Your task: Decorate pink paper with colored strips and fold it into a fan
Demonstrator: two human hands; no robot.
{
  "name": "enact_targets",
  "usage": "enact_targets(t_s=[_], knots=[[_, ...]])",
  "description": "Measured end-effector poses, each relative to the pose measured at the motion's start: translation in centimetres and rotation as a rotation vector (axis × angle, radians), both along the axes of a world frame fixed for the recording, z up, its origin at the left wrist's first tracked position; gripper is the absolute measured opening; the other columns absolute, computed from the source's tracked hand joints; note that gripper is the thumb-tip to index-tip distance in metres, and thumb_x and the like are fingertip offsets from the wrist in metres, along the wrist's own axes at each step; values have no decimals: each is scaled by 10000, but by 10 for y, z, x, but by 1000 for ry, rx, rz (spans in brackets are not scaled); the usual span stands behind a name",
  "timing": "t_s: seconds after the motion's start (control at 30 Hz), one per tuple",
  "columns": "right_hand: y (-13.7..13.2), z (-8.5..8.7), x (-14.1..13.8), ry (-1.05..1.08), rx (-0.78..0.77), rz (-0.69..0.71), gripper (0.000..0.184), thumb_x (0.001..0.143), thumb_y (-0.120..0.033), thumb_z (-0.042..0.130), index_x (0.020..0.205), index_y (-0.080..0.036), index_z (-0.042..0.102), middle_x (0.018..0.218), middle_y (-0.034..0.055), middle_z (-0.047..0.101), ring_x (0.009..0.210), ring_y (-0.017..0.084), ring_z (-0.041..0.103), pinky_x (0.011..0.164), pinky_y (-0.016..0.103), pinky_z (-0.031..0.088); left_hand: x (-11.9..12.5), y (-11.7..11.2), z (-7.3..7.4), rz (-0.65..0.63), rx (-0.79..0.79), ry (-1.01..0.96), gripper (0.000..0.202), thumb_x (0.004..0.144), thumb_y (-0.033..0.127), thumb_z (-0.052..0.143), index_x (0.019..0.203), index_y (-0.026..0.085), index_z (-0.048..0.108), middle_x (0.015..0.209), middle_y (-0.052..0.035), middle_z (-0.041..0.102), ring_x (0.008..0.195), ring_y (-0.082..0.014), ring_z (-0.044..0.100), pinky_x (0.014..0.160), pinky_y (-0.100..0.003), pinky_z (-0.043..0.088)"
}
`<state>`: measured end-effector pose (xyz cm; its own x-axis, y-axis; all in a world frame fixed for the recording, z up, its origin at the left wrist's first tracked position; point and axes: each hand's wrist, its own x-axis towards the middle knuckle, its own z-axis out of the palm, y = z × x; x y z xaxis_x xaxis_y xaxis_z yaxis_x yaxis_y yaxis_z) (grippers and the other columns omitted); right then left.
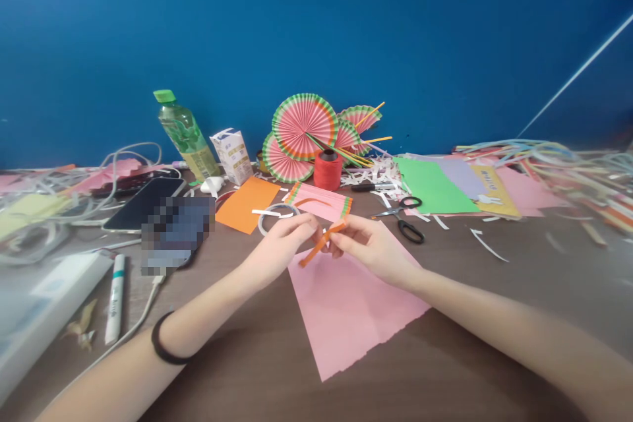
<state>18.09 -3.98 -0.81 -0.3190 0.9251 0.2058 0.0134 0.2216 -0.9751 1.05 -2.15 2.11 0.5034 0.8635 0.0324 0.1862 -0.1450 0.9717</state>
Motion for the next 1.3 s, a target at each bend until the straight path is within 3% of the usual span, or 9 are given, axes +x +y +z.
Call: enact_targets(t_s=[0.1,0.27,0.4,0.63,0.77,0.87,1.0,1.17,1.3], knots=[[0,0,0,8,-1,12,118,797,-279,546,794,-164,570,724,15,616,676,120,601,653,271,511,-3,5,0,-54,-90,3,303,854,289,381,641,154,551,691,-17,621,706,-144,573,715,-267,428],[2,0,1,-1,-12,-51,121,761,-280,577,770,-159,578,701,1,590,659,115,590,643,269,514,-15,14,-1,-271,-314,56,247,842,345,439,811,146,584,736,-52,660,675,-147,570,649,-273,404],[5,0,1,6,-36,-67,128,728,-285,606,749,-159,599,710,6,596,647,114,573,639,277,502,-21,19,3,-389,-369,130,228,816,359,490,821,158,597,659,-16,616,701,-142,559,699,-265,388],[17,-6,10,243,-207,130,160,719,-231,559,852,-168,621,564,-18,562,522,110,511,528,264,417,-22,25,4,-280,-348,214,213,734,362,579,696,157,539,568,34,509,536,-95,438,560,-233,333],[29,-4,19,370,-346,239,227,750,-294,467,751,-140,634,578,19,559,527,119,507,511,263,379,-24,28,4,-286,-283,279,225,725,364,570,658,151,541,562,28,520,524,-89,415,550,-231,327],[35,-2,24,392,-432,297,273,776,-339,423,689,-155,605,510,-10,467,472,103,445,495,258,343,-26,29,4,-299,-260,289,215,722,360,563,655,157,546,572,30,521,538,-92,432,561,-229,338],[38,1,30,294,-429,351,335,798,-425,396,600,-184,520,457,-37,370,412,94,370,465,256,311,-28,29,5,-320,-274,325,208,723,358,556,661,159,549,584,23,534,571,-102,464,579,-229,349],[46,5,45,78,-374,414,469,808,-554,367,601,-167,531,445,-18,441,415,108,422,454,260,329,-31,31,6,-336,-272,344,196,744,354,543,709,162,568,579,24,531,566,-101,461,572,-226,347],[50,5,51,-218,-189,279,294,771,-441,554,804,-149,577,632,-11,542,582,103,507,569,240,396,-33,32,9,-340,-239,349,189,765,339,520,714,164,571,559,24,540,523,-88,399,543,-224,317]])
